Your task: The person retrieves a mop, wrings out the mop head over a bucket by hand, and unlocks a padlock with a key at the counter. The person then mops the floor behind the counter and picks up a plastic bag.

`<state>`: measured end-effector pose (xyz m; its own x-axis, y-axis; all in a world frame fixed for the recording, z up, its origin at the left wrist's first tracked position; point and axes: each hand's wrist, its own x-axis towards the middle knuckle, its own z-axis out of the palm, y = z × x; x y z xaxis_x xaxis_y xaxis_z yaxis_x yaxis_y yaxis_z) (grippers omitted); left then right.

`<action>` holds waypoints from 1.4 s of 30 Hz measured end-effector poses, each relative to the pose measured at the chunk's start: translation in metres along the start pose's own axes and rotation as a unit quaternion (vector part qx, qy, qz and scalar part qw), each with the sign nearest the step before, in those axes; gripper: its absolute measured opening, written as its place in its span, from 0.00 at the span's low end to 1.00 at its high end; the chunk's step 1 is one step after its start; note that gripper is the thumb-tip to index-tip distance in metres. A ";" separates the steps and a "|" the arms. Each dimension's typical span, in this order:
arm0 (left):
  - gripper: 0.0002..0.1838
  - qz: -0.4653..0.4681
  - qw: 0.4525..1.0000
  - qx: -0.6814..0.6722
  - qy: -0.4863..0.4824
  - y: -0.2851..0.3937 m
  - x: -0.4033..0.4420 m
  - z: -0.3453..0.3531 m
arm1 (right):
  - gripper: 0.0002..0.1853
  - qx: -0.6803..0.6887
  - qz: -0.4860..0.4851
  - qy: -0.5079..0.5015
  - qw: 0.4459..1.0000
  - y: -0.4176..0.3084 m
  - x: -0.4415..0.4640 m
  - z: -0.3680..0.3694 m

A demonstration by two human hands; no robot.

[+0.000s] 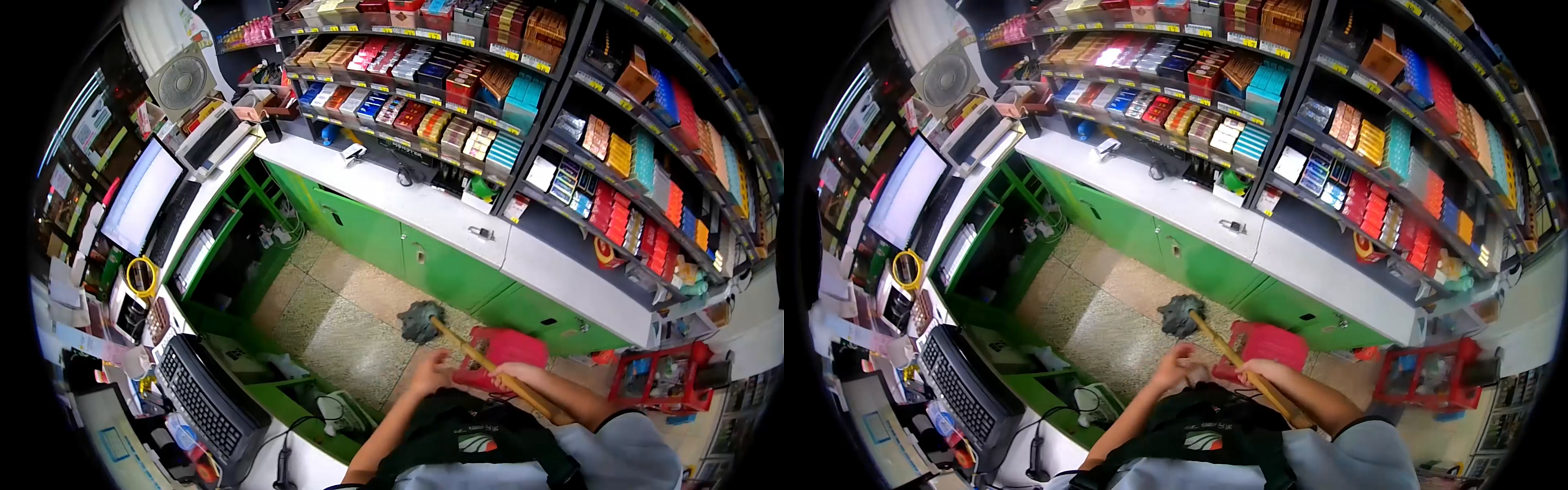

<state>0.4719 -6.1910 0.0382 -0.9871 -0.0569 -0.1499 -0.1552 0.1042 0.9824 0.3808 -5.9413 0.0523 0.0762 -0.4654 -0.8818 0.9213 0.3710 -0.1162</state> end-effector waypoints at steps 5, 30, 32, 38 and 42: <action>0.32 0.234 0.952 0.132 -0.148 0.162 0.004 0.022 | 0.13 -0.036 -0.328 -0.073 0.941 -0.053 -0.034 0.044; 0.12 0.342 0.897 -0.178 0.215 0.300 0.072 -0.230 | 0.14 -0.030 -0.112 -0.294 0.949 -0.259 -0.021 0.382; 0.11 0.352 0.893 -0.180 0.215 0.301 0.077 -0.273 | 0.14 -0.013 -0.083 -0.289 0.954 -0.281 -0.008 0.414; 0.11 0.349 0.925 -0.062 0.135 0.294 0.108 -0.380 | 0.13 0.000 -0.128 -0.318 0.939 -0.327 0.067 0.472; 0.09 0.254 0.958 -0.047 0.126 0.249 0.164 -0.425 | 0.12 -0.026 -0.209 -0.118 0.970 -0.359 0.059 0.460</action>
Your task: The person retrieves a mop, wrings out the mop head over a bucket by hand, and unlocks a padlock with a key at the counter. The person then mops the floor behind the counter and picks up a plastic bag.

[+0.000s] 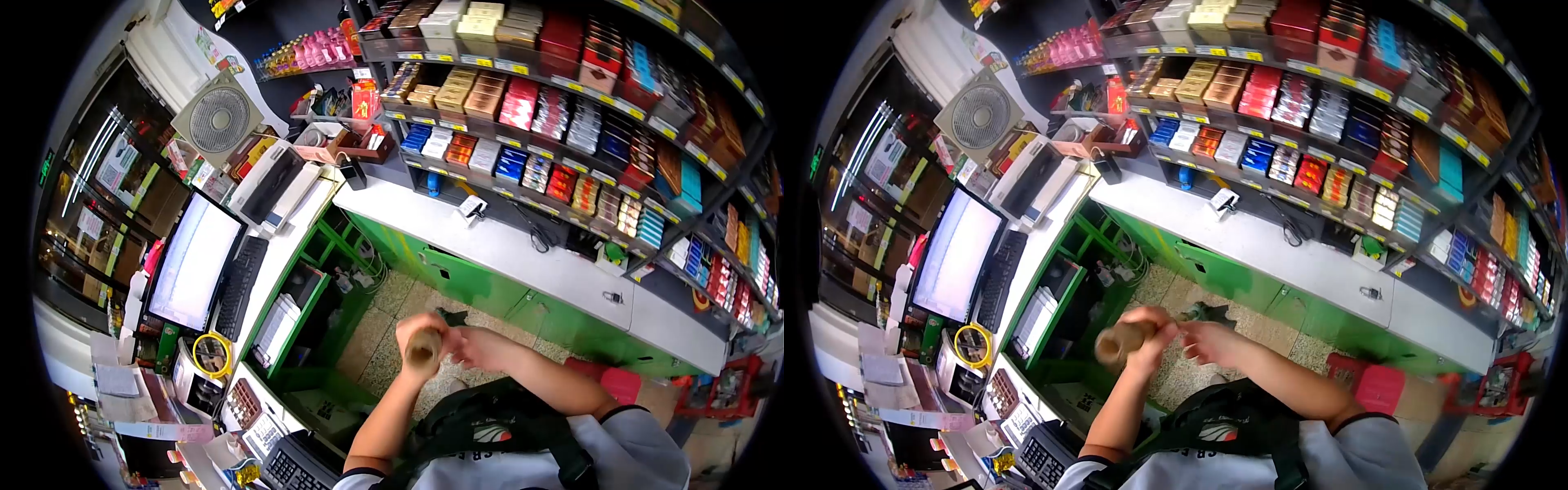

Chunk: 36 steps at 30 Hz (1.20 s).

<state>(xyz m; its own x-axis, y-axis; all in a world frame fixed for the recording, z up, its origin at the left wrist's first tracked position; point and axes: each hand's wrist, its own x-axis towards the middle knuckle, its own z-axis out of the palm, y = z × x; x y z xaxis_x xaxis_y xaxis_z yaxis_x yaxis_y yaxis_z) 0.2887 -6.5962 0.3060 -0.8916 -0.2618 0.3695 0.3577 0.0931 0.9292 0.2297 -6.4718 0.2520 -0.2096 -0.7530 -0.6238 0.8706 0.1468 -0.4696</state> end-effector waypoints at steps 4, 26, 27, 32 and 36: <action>0.09 -0.149 0.986 -0.002 0.076 -0.090 0.028 -0.019 | 0.09 -0.019 -0.155 0.170 0.973 -0.032 -0.004 -0.040; 0.31 -0.079 0.971 0.144 -0.176 -0.199 0.142 -0.143 | 0.10 -0.499 -0.457 0.382 0.629 -0.139 0.183 0.063; 0.31 -0.096 0.970 0.148 -0.166 -0.201 0.141 -0.156 | 0.10 -0.506 -0.449 0.390 0.625 -0.142 0.195 0.068; 0.24 -0.215 0.955 0.135 -0.156 -0.249 0.109 -0.236 | 0.05 -0.331 -0.452 0.403 0.724 -0.152 0.245 0.082; 0.19 -0.353 0.909 0.105 -0.195 -0.277 0.086 -0.294 | 0.05 -0.418 -0.452 0.462 0.638 -0.155 0.251 0.066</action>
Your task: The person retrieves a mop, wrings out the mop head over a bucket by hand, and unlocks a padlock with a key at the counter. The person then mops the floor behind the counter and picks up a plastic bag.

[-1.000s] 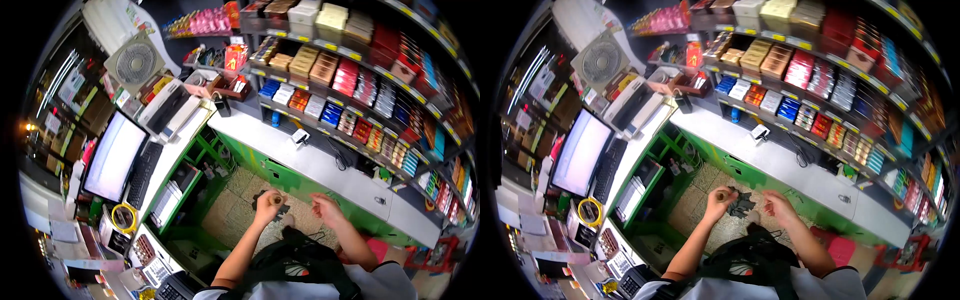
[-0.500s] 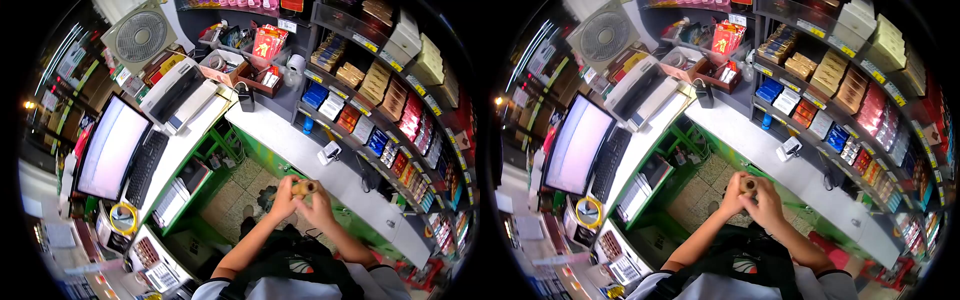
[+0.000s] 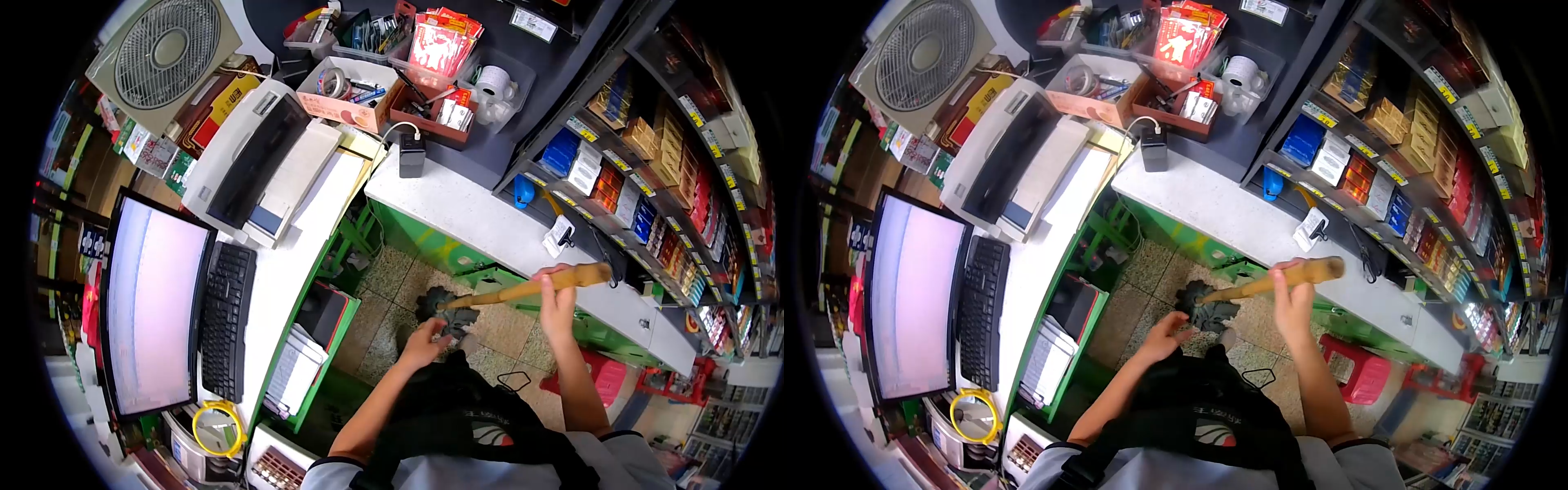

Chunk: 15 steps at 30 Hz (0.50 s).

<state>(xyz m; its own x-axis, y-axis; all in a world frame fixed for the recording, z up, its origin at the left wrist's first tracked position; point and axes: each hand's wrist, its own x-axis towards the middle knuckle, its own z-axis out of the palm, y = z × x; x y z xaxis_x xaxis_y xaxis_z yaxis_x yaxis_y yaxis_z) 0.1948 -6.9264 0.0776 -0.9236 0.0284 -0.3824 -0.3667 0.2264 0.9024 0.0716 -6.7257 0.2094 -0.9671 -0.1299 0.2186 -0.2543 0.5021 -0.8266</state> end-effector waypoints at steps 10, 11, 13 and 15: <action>0.18 -0.022 0.993 -0.110 0.021 -0.026 0.040 -0.061 | 0.06 0.061 0.084 -0.010 0.995 -0.004 0.018 -0.017; 0.18 -0.017 0.993 -0.108 0.038 -0.023 0.053 -0.068 | 0.06 0.084 0.069 0.001 0.994 0.003 0.015 -0.009; 0.19 0.002 0.989 -0.106 0.103 -0.013 0.084 -0.078 | 0.05 0.094 0.065 0.038 0.993 0.006 0.010 -0.001; 0.22 0.031 0.977 -0.098 0.185 0.003 0.122 -0.088 | 0.05 0.087 0.073 0.076 0.991 0.015 0.009 0.002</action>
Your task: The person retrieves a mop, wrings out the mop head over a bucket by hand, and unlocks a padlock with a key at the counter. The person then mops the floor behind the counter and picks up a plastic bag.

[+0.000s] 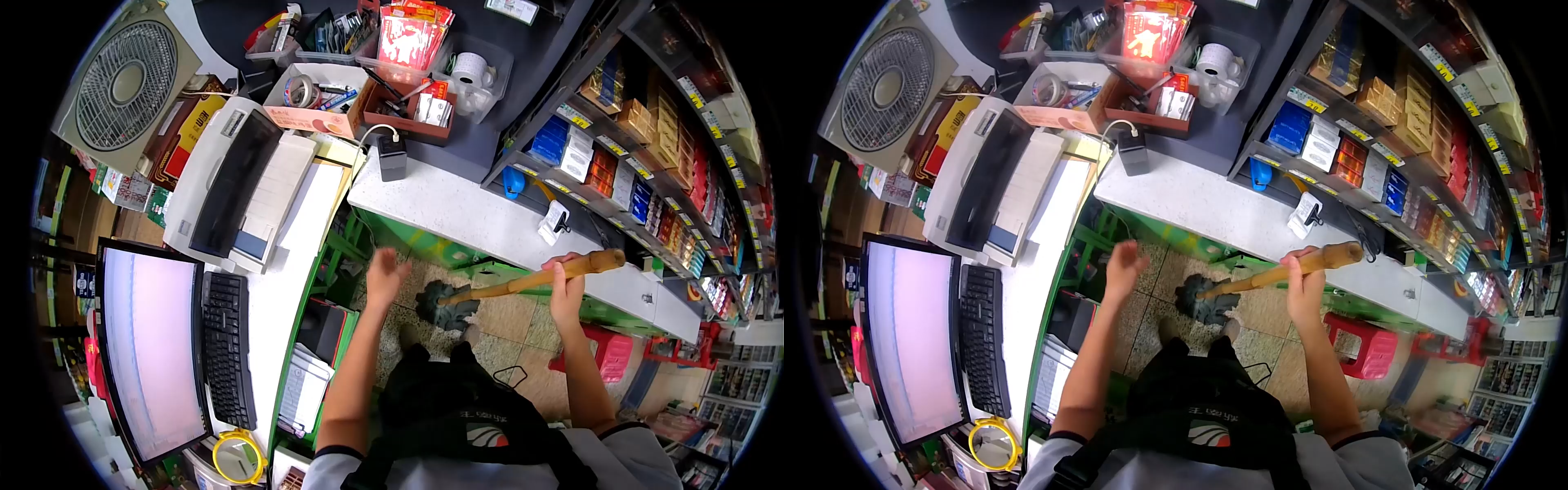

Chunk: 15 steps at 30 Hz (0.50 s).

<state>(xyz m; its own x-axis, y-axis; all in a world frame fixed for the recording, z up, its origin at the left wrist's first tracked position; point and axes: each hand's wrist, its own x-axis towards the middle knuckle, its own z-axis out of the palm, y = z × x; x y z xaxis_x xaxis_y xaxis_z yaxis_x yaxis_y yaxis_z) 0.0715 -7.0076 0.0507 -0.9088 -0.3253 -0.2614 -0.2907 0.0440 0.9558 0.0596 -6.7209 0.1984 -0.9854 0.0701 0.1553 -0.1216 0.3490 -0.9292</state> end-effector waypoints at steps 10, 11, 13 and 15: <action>0.42 0.185 0.910 0.151 0.338 0.039 0.146 0.069 | 0.07 0.035 -0.086 0.083 0.992 0.035 -0.009 -0.015; 0.42 0.183 0.910 0.158 0.336 0.041 0.150 0.073 | 0.09 0.077 -0.093 0.096 0.988 0.037 -0.011 -0.015; 0.42 0.172 0.894 0.181 0.373 0.040 0.157 0.081 | 0.10 0.081 -0.088 0.088 0.989 0.037 -0.011 -0.016; 0.40 0.172 0.884 0.204 0.384 0.036 0.160 0.084 | 0.10 0.102 -0.104 0.069 0.987 0.035 -0.011 -0.016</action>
<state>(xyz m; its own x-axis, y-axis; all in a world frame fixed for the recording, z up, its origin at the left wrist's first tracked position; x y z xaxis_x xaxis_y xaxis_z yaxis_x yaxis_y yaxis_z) -0.1095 -6.9791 0.0322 -0.5379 -0.7656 0.3530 -0.2637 0.5505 0.7921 0.0682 -6.6947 0.1690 -0.9128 0.1484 0.3804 -0.3544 0.1745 -0.9186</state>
